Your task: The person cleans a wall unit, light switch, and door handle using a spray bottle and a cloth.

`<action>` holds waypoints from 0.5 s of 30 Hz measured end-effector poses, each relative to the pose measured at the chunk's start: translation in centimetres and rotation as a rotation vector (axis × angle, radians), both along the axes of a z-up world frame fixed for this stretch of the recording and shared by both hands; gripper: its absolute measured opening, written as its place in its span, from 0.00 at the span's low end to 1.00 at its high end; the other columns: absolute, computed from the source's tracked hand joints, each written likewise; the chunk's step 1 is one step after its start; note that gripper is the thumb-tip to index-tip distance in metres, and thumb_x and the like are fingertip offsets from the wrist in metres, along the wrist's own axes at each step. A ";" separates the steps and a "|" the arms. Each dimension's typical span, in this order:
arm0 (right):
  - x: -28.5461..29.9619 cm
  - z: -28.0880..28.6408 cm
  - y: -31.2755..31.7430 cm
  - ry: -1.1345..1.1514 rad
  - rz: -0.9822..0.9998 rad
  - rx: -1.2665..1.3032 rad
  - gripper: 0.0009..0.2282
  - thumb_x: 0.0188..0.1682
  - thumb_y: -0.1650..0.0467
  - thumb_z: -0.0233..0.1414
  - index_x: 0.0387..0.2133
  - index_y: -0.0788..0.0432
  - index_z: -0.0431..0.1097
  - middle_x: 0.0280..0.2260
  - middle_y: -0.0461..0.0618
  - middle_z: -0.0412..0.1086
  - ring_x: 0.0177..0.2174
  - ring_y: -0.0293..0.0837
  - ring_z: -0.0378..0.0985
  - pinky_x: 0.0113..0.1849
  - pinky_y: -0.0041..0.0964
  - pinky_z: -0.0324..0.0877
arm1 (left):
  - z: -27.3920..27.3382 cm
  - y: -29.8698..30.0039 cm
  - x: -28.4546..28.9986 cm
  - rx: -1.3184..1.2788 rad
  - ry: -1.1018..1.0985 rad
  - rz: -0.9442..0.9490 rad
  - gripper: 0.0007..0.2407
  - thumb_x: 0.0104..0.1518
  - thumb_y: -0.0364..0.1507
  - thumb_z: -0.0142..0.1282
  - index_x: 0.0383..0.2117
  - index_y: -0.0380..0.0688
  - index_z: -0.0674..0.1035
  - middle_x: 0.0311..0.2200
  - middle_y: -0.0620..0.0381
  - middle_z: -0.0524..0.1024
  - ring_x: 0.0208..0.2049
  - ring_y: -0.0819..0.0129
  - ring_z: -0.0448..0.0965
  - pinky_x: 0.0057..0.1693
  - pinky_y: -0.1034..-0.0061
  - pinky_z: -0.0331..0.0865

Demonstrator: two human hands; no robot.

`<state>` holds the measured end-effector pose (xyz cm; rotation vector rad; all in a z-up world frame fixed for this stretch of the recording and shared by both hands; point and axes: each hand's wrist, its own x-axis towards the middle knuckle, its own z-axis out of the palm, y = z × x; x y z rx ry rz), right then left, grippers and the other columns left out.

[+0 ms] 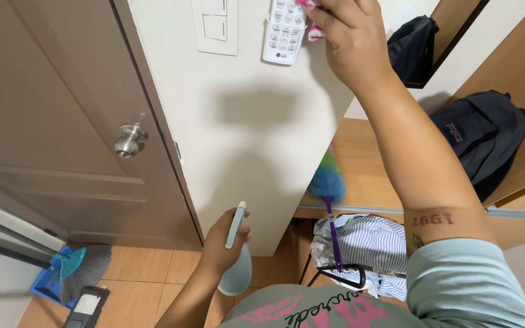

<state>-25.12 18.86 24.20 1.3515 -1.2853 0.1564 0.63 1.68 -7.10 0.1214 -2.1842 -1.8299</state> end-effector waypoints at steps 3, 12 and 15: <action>-0.5 -0.1 0.2 0.013 0.006 0.009 0.14 0.44 0.85 0.57 0.43 0.65 0.74 0.45 0.52 0.73 0.45 0.52 0.75 0.45 0.43 0.70 | -0.1 0.2 0.4 -0.023 -0.038 -0.001 0.14 0.61 0.30 0.51 0.51 0.39 0.75 0.34 0.55 0.81 0.27 0.71 0.83 0.39 0.74 0.77; -2.3 0.0 0.4 -0.162 0.012 -0.065 0.13 0.47 0.86 0.58 0.43 0.65 0.77 0.43 0.51 0.74 0.43 0.52 0.76 0.42 0.43 0.69 | -1.6 -0.3 0.8 0.016 -0.011 -0.022 0.14 0.62 0.33 0.52 0.50 0.39 0.75 0.36 0.56 0.81 0.26 0.71 0.82 0.38 0.74 0.78; -3.6 0.7 1.5 -0.118 0.028 -0.140 0.13 0.46 0.86 0.57 0.41 0.63 0.77 0.42 0.53 0.74 0.42 0.56 0.76 0.42 0.47 0.70 | -2.1 -1.3 1.8 0.004 -0.041 0.020 0.15 0.61 0.34 0.52 0.50 0.39 0.75 0.36 0.56 0.81 0.26 0.71 0.81 0.37 0.73 0.77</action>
